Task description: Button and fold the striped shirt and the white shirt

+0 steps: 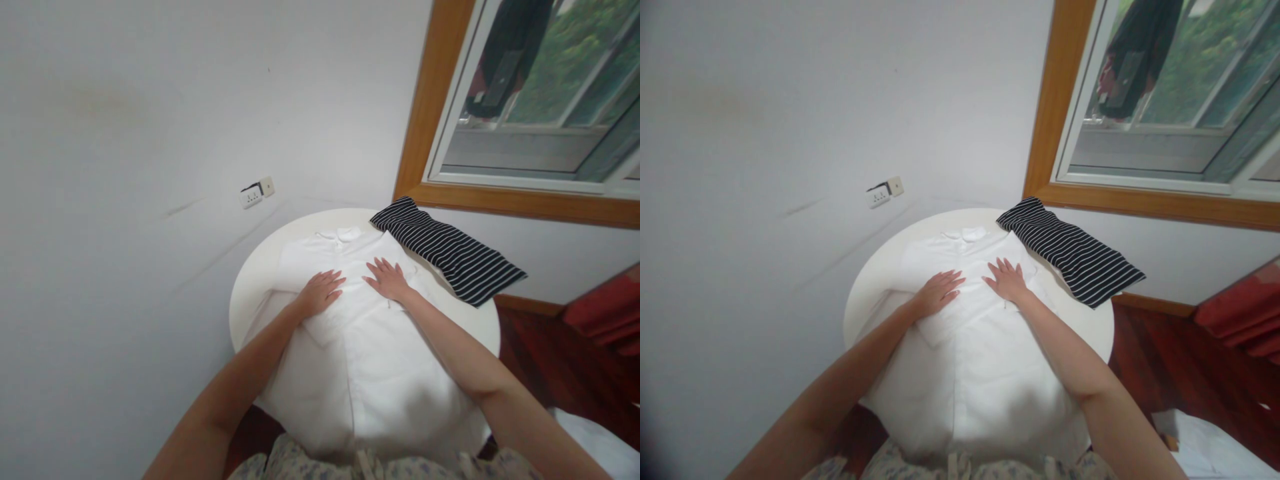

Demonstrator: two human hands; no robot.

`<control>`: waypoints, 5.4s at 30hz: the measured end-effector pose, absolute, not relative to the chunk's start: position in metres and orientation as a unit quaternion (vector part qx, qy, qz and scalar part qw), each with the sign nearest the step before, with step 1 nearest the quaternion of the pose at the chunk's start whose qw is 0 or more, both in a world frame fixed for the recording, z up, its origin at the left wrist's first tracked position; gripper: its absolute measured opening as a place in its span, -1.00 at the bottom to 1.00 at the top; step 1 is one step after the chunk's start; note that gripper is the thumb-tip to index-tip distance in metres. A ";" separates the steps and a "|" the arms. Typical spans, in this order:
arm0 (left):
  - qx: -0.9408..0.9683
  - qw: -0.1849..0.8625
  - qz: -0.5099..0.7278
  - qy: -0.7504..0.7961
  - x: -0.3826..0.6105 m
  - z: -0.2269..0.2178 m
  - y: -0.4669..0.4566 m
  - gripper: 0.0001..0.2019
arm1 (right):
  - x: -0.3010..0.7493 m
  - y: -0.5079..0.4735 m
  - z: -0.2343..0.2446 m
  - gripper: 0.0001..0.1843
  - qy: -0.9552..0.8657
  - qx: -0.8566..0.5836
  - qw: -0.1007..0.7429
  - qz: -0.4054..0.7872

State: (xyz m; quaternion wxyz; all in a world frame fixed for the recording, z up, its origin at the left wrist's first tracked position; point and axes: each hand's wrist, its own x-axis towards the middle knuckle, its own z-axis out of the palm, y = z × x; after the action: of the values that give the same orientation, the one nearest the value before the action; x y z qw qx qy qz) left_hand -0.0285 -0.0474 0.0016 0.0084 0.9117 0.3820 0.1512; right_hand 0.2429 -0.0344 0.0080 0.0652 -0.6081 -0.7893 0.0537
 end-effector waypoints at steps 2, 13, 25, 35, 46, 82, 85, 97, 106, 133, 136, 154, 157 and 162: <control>0.911 -0.002 0.160 0.379 -0.029 0.001 -0.048 -0.56 | 0.242 -0.035 0.009 -0.27 -0.789 -0.609 0.060 0.051; 0.784 -0.013 0.141 0.605 0.021 0.038 0.039 -0.69 | 0.238 -0.040 0.010 -0.29 -0.783 -0.619 0.048 0.027; 0.609 0.022 0.216 0.763 0.052 0.013 0.107 -0.66 | 0.237 -0.038 0.008 -0.30 -0.781 -0.621 0.054 0.022; 0.632 0.017 0.238 0.738 0.037 0.004 0.110 -0.76 | 0.238 -0.038 0.005 -0.29 -0.783 -0.617 0.072 0.033; 0.671 -0.038 0.220 0.707 0.041 0.014 0.091 -0.72 | 0.239 -0.038 0.010 -0.27 -0.778 -0.623 0.065 0.049; 0.553 -0.006 0.187 0.812 -0.137 0.006 0.096 -0.57 | 0.273 0.134 0.025 -0.55 -0.722 -0.689 0.062 0.026; 0.550 -0.002 0.210 0.808 -0.140 0.006 0.097 -0.63 | 0.275 0.144 0.028 -0.61 -0.725 -0.686 0.041 0.039; 0.537 -0.020 0.236 0.809 -0.138 0.003 0.098 -0.70 | 0.266 0.135 0.022 -0.65 -0.684 -0.723 0.091 0.019; 0.507 -0.026 0.331 0.796 -0.110 0.044 0.129 -0.66 | 0.252 0.148 0.057 -0.65 -0.656 -0.727 0.203 -0.014; 0.865 -0.100 0.131 0.474 -0.184 0.034 -0.078 -0.55 | 0.317 -0.078 0.039 -0.74 -0.846 -0.477 0.099 -0.216; 0.893 -0.088 0.115 0.426 -0.162 0.031 -0.081 -0.48 | 0.311 -0.078 0.040 -0.68 -0.859 -0.453 0.121 -0.204; 0.847 -0.010 0.179 0.500 -0.143 -0.012 0.015 -0.48 | 0.272 0.035 -0.003 -0.38 -0.826 -0.551 0.112 0.047; 0.840 -0.015 0.175 0.513 -0.146 -0.014 0.027 -0.51 | 0.270 0.047 -0.007 -0.39 -0.827 -0.549 0.121 0.031; 0.848 0.006 0.173 0.501 -0.151 -0.008 0.037 -0.53 | 0.271 0.051 -0.005 -0.44 -0.836 -0.531 0.139 0.020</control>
State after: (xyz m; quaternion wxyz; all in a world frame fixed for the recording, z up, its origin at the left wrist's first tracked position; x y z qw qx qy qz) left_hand -0.1506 0.0372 -0.0079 0.0058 0.8480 0.5011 0.1725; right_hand 0.2714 0.0515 -0.0053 0.1391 -0.5310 -0.8356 0.0199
